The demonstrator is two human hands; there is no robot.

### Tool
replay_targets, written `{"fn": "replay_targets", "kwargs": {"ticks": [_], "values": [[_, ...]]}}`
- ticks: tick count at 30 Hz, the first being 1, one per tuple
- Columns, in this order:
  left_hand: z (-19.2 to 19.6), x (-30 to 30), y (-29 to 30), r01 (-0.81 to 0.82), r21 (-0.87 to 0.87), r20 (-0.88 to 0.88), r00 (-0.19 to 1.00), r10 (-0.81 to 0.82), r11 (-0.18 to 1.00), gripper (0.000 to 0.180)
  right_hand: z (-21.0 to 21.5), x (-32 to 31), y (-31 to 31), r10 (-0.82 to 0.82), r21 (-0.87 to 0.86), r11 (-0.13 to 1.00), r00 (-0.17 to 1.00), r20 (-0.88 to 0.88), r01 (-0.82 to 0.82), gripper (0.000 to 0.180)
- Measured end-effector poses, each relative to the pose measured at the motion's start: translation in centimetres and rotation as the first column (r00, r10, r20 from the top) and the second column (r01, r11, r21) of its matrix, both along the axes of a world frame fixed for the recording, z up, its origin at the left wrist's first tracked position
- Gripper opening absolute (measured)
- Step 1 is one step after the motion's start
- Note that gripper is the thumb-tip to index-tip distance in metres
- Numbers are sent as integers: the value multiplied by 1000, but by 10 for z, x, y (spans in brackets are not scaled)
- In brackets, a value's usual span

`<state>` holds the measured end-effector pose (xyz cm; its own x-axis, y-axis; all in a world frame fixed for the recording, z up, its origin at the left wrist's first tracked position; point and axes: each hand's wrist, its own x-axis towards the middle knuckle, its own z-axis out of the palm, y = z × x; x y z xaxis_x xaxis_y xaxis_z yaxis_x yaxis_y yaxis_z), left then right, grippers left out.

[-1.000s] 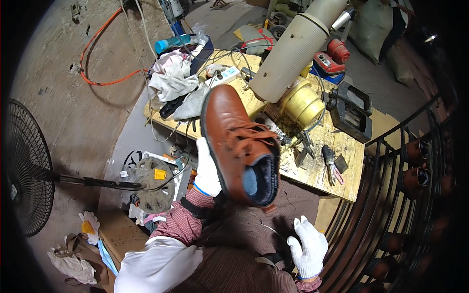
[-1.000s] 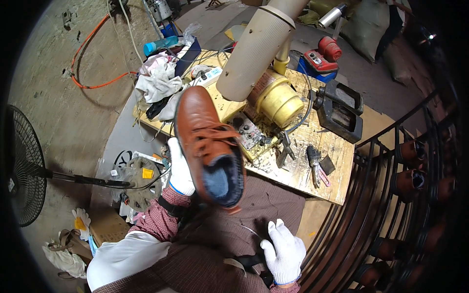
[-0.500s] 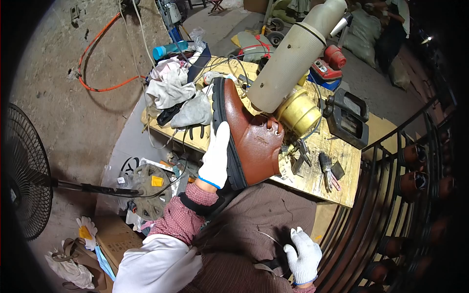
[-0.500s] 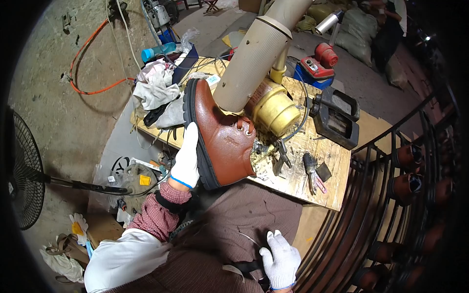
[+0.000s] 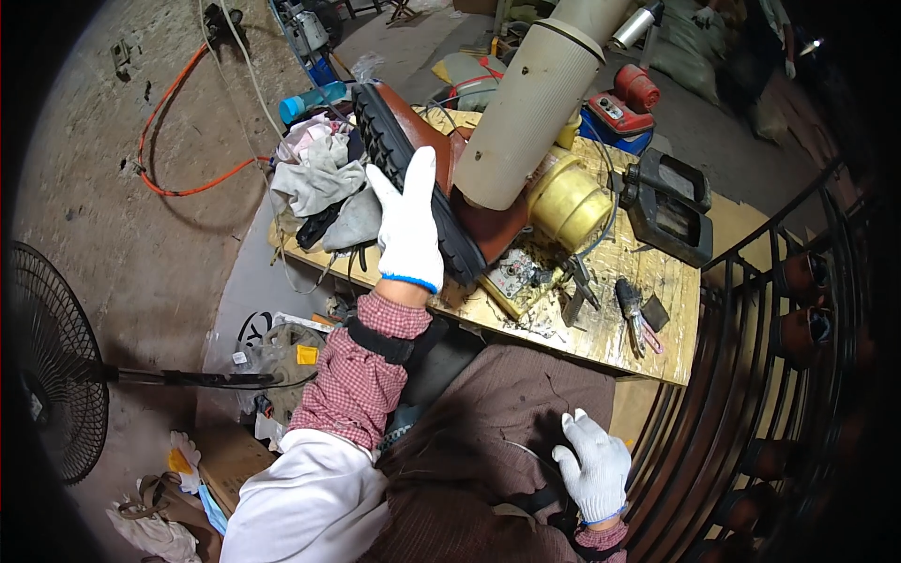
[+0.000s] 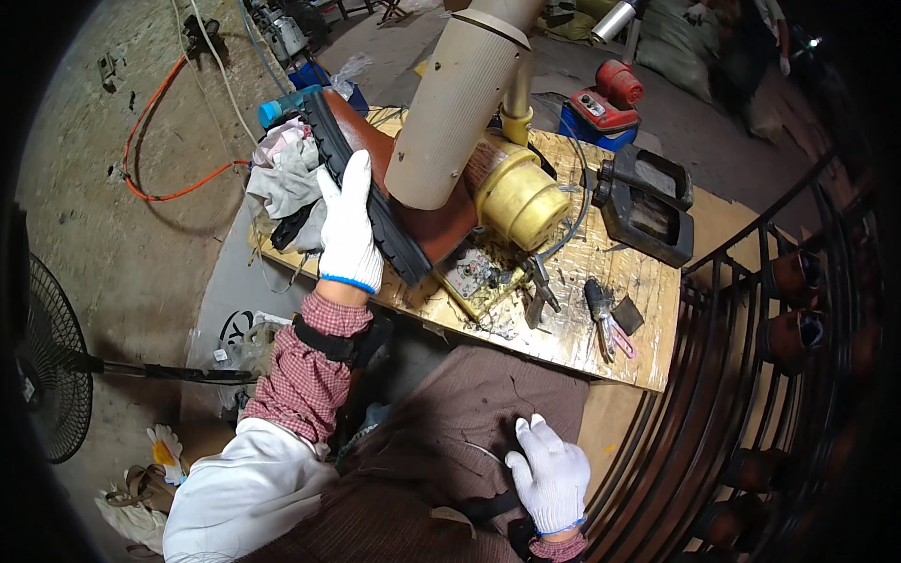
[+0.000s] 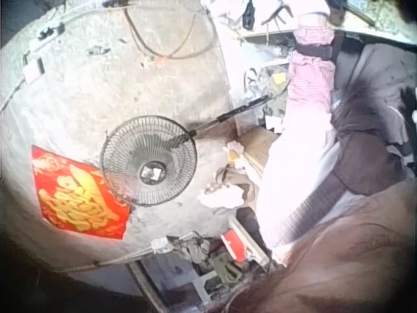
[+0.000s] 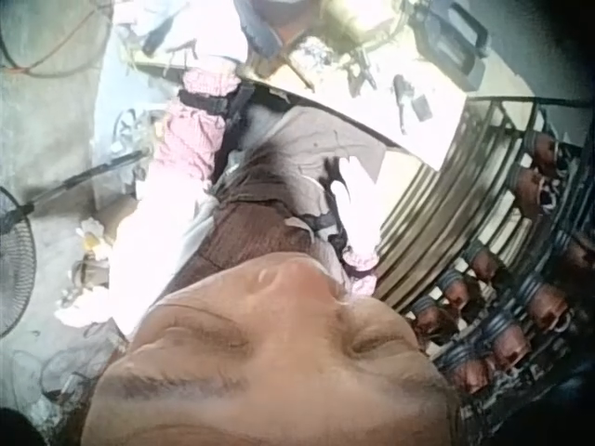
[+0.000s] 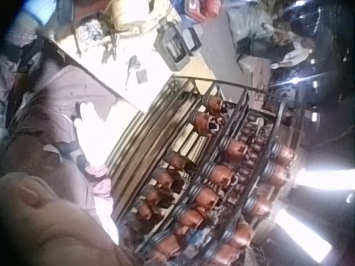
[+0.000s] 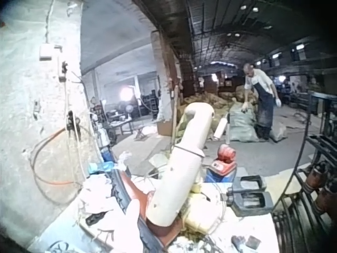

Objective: Inspecting and cleaning finished brown boots using an air nozzle and arranging them on a storage rack.

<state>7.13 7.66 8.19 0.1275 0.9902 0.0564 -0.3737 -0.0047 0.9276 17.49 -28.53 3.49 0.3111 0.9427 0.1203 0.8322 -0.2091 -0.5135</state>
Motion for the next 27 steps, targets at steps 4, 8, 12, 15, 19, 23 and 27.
{"fn": "replay_targets", "kwargs": {"ticks": [4, 8, 12, 15, 19, 23, 27], "values": [[6, 3, -2, 6, -78, 25, 1000, -5, 997, 101, 15, 3, 21, 74, 14, 997, 997, -21, -73, 43], [1, -5, -18, 35, -159, 41, 999, -29, 987, 107, 10, 14, 66, 109, 231, 967, 994, 1, -106, 41], [-2, -37, -50, -30, -201, -10, 1000, 28, 979, 107, 52, 2, 136, 286, 260, 900, 924, 254, -350, 50], [-18, -50, -69, -28, -105, -79, 997, 19, 994, 99, 74, -19, 179, 353, 379, 764, 829, 433, -523, 36], [-5, -56, -78, -14, -146, -18, 1000, 11, 989, 97, 49, -33, 161, 460, -22, 862, 765, 451, -506, 16], [-8, -62, -47, -18, -160, 136, 990, 41, 987, 87, -32, -3, 72, 568, -287, 809, 807, 160, -513, 7], [-40, -81, -40, 372, -293, 514, 838, -183, 881, 67, -33, -4, 17, 213, -21, 976, 975, -61, -215, 18]]}}
